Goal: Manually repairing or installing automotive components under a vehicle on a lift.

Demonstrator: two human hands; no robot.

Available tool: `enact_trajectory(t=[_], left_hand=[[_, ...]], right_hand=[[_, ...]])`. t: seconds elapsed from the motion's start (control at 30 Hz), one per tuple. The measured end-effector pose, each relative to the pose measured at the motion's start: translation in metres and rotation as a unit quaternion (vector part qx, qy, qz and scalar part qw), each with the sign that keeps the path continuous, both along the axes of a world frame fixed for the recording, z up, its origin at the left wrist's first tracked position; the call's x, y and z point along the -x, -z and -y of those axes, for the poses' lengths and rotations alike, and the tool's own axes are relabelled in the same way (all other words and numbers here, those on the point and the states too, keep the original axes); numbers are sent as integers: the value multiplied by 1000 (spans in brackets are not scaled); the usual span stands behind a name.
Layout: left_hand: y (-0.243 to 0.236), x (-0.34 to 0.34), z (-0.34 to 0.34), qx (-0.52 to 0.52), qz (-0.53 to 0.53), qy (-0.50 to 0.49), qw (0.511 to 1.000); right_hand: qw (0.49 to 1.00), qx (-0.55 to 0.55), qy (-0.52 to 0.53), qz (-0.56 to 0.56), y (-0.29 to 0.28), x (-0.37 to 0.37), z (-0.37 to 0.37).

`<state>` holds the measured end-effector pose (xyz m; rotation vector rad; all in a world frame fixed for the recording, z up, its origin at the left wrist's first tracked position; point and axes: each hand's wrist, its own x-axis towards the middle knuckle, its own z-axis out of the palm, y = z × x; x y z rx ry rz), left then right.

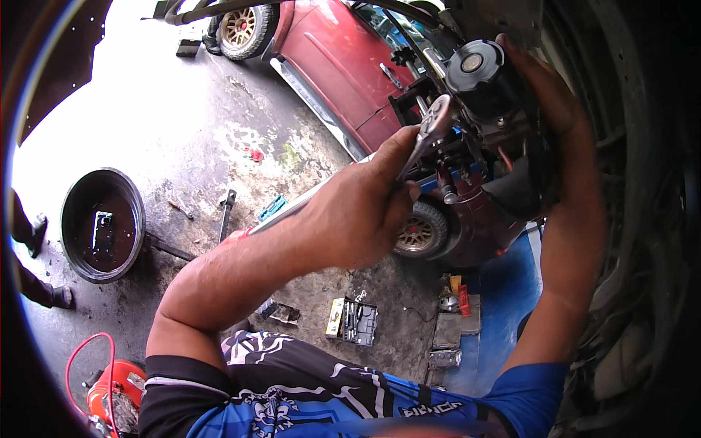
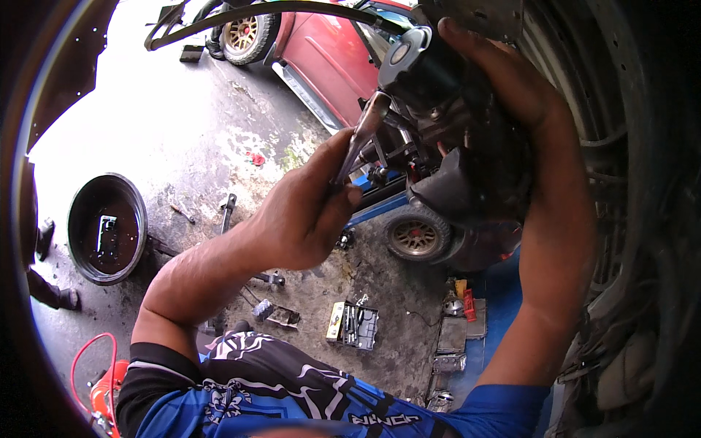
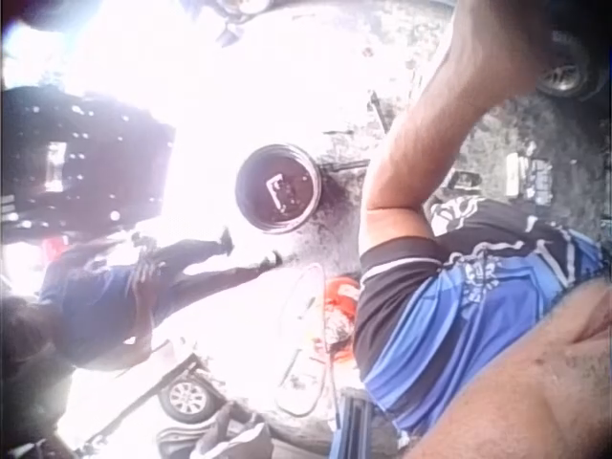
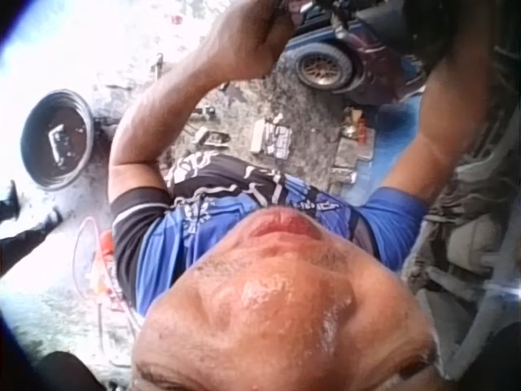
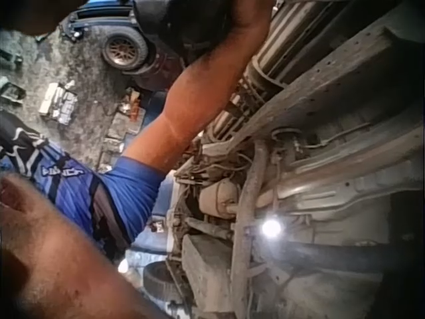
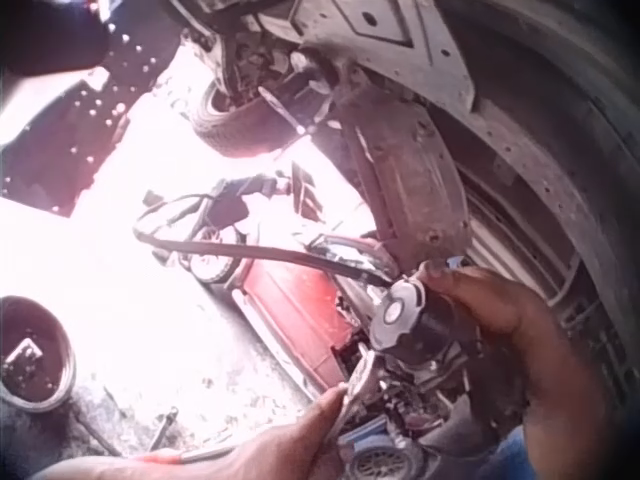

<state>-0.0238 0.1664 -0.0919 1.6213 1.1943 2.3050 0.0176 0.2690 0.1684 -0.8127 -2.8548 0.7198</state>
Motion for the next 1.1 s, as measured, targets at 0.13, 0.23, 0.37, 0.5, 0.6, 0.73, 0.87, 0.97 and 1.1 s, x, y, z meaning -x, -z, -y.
enact_trajectory(t=[0.13, 0.23, 0.37, 0.5, 0.6, 0.73, 0.87, 0.97, 1.1], left_hand=[[-20, -4, 32, 36, 44, 91, 994], [-23, 4, 31, 127, 41, 117, 984], [-11, 7, 2, 32, 25, 4, 999], [-13, 0, -3, 63, 34, -44, 996], [-10, 4, -9, 37, -4, -88, 995], [-6, 5, -12, 81, -13, -94, 992], [-7, 5, -13, 95, -7, -89, 991], [-5, 9, -13, 86, -11, -93, 992], [-4, 9, -15, 95, -21, -84, 992]], right_hand=[[1000, 11, 10, 6, -5, -3, -4], [999, 6, -24, -34, 0, -5, -4], [999, 28, 4, -44, 4, -3, 5], [995, 101, -23, -1, -2, -2, 1], [996, 62, -28, -57, 2, -2, -1], [998, 51, -20, -26, -2, 1, -8], [999, 10, -29, -18, -3, 2, -5], [1000, -12, -9, -16, 1, 5, 2], [997, -41, -53, -30, -1, 5, -13]])
